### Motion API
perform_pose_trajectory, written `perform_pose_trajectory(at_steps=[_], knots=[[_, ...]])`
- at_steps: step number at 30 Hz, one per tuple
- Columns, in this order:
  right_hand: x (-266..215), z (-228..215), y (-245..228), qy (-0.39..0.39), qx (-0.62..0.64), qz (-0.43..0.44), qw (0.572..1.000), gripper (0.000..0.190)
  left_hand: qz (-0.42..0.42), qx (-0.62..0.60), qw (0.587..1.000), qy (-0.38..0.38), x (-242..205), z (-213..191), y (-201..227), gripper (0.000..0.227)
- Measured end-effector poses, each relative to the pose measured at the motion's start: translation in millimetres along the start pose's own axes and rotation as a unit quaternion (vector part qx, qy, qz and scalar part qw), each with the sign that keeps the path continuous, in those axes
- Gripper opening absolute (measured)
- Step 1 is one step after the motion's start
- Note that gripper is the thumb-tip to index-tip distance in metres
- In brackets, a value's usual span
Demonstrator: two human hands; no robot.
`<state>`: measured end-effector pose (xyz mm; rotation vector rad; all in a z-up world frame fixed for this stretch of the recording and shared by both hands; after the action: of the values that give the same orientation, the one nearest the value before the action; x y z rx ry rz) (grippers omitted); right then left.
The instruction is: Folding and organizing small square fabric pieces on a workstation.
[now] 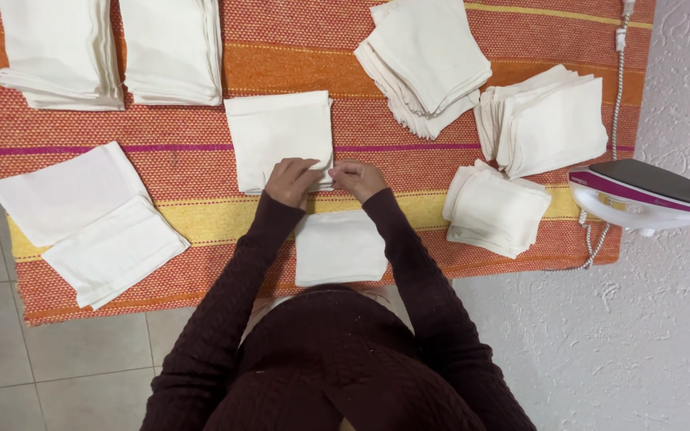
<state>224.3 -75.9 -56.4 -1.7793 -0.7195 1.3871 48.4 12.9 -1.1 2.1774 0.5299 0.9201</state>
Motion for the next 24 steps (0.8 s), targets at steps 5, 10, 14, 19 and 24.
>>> perform_pose_trajectory(at_steps=[5,10,14,19,24], knots=[[-0.6,-0.2,-3.0,0.002,0.021,0.011,1.0,0.023,0.01,0.051,0.998,-0.026,7.1,-4.0,13.5,0.035],[-6.8,1.4,-15.8,0.01,0.042,0.015,0.999,0.025,0.005,0.06,0.998,0.011,1.9,2.4,-8.6,0.012],[-12.6,3.3,-21.7,0.015,0.038,0.015,0.999,0.025,-0.016,0.068,0.996,0.06,-0.3,1.9,-16.4,0.015],[1.8,3.0,-14.7,0.014,0.012,-0.028,0.999,0.026,0.032,0.058,0.997,0.041,-7.7,3.2,-10.8,0.007],[2.8,7.1,-26.8,0.01,0.039,-0.051,0.998,0.032,0.01,0.028,0.998,0.054,7.5,-14.5,14.4,0.015]])
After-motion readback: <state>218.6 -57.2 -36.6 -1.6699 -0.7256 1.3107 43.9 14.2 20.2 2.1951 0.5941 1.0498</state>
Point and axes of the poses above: each hand's wrist, its own x-axis towards the middle knuckle, its own z-axis out of the palm, y = z × x, the point moved 4 cm from there along x, towards the middle knuckle, and after that the axes turned 9 degrees about -x, right-handed, at the moved point
